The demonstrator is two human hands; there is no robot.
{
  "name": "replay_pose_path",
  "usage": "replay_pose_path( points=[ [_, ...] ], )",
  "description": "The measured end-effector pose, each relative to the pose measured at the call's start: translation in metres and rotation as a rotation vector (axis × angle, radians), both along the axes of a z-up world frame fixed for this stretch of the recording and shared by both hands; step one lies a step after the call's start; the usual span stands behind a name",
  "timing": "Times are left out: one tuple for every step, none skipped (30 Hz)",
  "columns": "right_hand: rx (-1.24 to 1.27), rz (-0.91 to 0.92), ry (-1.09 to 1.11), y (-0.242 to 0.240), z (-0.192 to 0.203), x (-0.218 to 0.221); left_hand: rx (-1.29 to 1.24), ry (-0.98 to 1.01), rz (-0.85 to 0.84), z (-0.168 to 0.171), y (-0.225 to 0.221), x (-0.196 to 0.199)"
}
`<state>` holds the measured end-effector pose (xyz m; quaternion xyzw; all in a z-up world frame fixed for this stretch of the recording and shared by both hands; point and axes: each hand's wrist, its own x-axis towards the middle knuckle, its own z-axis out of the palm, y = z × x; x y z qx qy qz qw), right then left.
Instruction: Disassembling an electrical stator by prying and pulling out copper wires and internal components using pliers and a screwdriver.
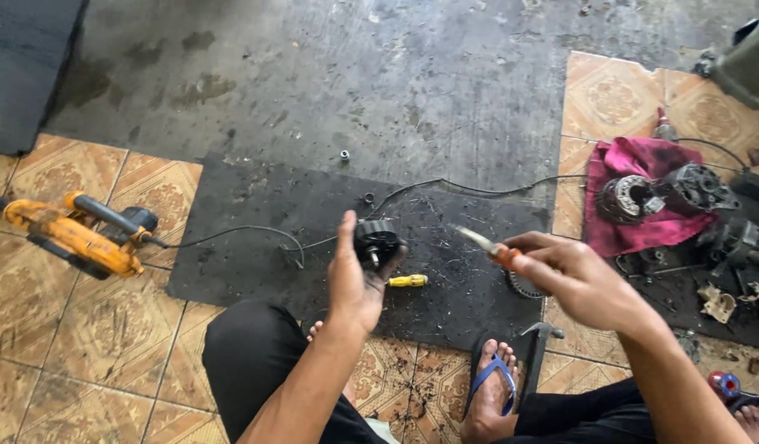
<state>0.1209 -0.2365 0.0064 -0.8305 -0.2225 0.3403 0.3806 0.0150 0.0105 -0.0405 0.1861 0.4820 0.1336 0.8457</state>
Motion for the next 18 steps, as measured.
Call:
replay_pose_path(
  points=[
    [-0.023, 0.052, -0.085, 0.005, -0.002, -0.004, -0.002, -0.019, -0.062, 0.003, -0.002, -0.002],
    [-0.046, 0.1, -0.17, 0.009, -0.004, -0.009, -0.005, -0.039, -0.129, 0.006, -0.004, -0.002],
    [-0.046, 0.101, -0.167, 0.013, -0.008, -0.013, -0.005, -0.035, -0.128, 0.002, -0.005, -0.004],
    [0.036, 0.084, -0.196, 0.015, -0.011, -0.017, -0.033, -0.062, -0.142, -0.002, -0.007, -0.004],
    [0.118, 0.068, -0.224, 0.018, -0.014, -0.02, -0.061, -0.088, -0.156, -0.006, -0.008, -0.004],
    [0.117, 0.067, -0.224, 0.019, -0.017, -0.021, -0.061, -0.088, -0.157, -0.005, -0.01, -0.005],
    [0.13, 0.071, -0.292, 0.02, -0.02, -0.023, -0.052, -0.092, -0.198, -0.003, -0.011, -0.005],
    [0.144, 0.077, -0.36, 0.022, -0.023, -0.025, -0.041, -0.095, -0.235, -0.002, -0.012, -0.006],
    [0.145, 0.078, -0.359, 0.023, -0.024, -0.026, -0.04, -0.094, -0.234, -0.001, -0.012, -0.007],
    [0.152, 0.086, -0.391, 0.023, -0.024, -0.026, -0.052, -0.105, -0.252, -0.001, -0.012, -0.007],
    [0.159, 0.095, -0.423, 0.024, -0.024, -0.027, -0.064, -0.116, -0.27, 0.0, -0.012, -0.007],
    [0.159, 0.094, -0.423, 0.026, -0.023, -0.027, -0.064, -0.116, -0.27, 0.0, -0.013, -0.007],
    [0.173, 0.091, -0.415, 0.027, -0.021, -0.028, -0.067, -0.119, -0.285, 0.0, -0.014, -0.007],
    [0.189, 0.089, -0.406, 0.029, -0.02, -0.028, -0.069, -0.121, -0.299, 0.001, -0.015, -0.008],
    [0.19, 0.09, -0.405, 0.028, -0.024, -0.029, -0.068, -0.121, -0.298, -0.002, -0.014, -0.008],
    [0.187, 0.095, -0.409, 0.026, -0.028, -0.029, -0.075, -0.136, -0.311, -0.004, -0.014, -0.007],
    [0.183, 0.1, -0.414, 0.025, -0.032, -0.029, -0.083, -0.151, -0.324, -0.006, -0.013, -0.007],
    [0.183, 0.101, -0.413, 0.025, -0.031, -0.03, -0.083, -0.15, -0.324, -0.006, -0.013, -0.007]
  ],
)
